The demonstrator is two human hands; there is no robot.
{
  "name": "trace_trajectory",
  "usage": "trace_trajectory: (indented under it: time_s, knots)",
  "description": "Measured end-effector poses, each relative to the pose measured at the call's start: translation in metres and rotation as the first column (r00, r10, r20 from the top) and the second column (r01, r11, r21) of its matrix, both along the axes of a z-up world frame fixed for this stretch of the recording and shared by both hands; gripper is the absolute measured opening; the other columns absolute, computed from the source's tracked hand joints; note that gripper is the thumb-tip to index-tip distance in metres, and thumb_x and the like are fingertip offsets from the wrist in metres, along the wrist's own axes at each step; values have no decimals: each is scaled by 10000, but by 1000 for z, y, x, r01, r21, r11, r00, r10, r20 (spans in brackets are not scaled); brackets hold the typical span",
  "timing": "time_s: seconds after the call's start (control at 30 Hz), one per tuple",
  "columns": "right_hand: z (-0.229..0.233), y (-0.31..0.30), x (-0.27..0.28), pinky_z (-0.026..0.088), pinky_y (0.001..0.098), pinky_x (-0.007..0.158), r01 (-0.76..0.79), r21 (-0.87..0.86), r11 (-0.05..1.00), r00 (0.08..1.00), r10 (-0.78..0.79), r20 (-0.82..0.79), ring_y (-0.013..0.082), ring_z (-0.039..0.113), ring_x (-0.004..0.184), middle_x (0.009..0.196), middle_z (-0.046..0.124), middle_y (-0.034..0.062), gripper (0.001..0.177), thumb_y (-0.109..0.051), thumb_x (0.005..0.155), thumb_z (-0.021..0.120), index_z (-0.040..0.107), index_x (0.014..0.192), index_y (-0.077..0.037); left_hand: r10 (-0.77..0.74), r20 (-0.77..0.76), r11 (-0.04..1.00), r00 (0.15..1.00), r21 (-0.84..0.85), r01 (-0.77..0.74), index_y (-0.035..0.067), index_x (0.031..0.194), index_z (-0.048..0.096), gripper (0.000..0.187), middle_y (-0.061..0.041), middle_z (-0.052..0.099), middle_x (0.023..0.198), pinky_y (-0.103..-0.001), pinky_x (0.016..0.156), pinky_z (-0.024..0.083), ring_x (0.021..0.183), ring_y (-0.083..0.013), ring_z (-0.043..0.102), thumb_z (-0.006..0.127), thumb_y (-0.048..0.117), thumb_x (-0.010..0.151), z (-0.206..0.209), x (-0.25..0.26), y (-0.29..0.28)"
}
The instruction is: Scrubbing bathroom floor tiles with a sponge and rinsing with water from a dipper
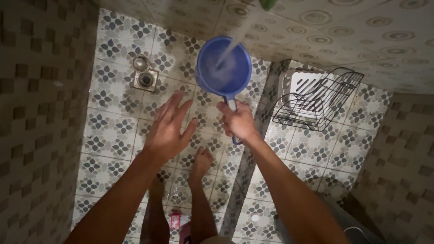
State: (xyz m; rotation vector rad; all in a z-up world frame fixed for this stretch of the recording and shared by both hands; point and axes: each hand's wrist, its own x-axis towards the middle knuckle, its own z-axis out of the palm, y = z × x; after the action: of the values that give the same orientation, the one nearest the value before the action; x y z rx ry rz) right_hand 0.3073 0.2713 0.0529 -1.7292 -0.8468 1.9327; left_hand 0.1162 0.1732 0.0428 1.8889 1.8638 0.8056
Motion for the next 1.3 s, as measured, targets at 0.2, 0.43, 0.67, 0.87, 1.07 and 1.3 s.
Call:
trace_trajectory:
  time_s: [0.2, 0.43, 0.67, 0.87, 1.07, 1.3]
  knots:
    - [-2, 0, 5, 358, 307, 238, 3, -3, 1000, 1000, -3, 11, 124, 399, 296, 459, 415, 57, 244, -166, 988, 680, 581, 795, -54, -6, -7, 1000, 1000, -20, 6, 86, 1411, 632, 462, -184, 515, 1520, -576, 1082, 465, 1398, -393, 516, 689, 309, 1010, -5, 5, 3]
    - [-23, -2, 5, 367, 312, 251, 13, -7, 1000, 1000, -12, 8, 129, 395, 299, 459, 395, 59, 257, -157, 999, 667, 563, 787, -55, -28, -79, 1000, 996, 3, 29, 123, 1433, 608, 506, -159, 515, 1511, -561, 1054, 491, 1395, -375, 529, 700, 336, 983, -17, 6, -1]
    - [-2, -2, 3, 364, 310, 244, 30, -11, 999, 999, -30, 31, 139, 409, 292, 472, 415, 66, 254, -164, 992, 682, 572, 793, -53, -19, 11, 1000, 1000, 5, 19, 84, 1410, 634, 464, -207, 540, 1500, -619, 1050, 472, 1372, -448, 534, 698, 281, 995, -2, 6, 10]
    - [-4, -3, 9, 389, 320, 249, 28, -2, 1000, 998, -28, 56, 148, 429, 305, 466, 453, 91, 233, -167, 979, 695, 612, 809, -32, -48, 13, 999, 999, 1, 48, 102, 1438, 594, 467, -183, 511, 1515, -605, 1053, 469, 1399, -412, 511, 669, 297, 1020, -1, 12, 14]
    - [21, -9, 12, 434, 356, 271, -75, -18, 997, 986, 77, 151, 182, 486, 339, 511, 509, 146, 222, -174, 968, 681, 631, 838, -1, -51, -35, 996, 998, 67, 53, 99, 1402, 622, 465, -192, 564, 1463, -557, 1059, 489, 1360, -392, 563, 717, 288, 988, 0, 6, 12]
    - [0, -17, 26, 433, 334, 249, -46, -18, 999, 987, 48, 155, 161, 465, 318, 508, 501, 130, 242, -211, 948, 717, 637, 865, 1, -63, 12, 998, 998, -19, 63, 69, 1414, 616, 470, -208, 540, 1477, -612, 1053, 465, 1385, -433, 516, 692, 289, 1006, 0, -3, -2]
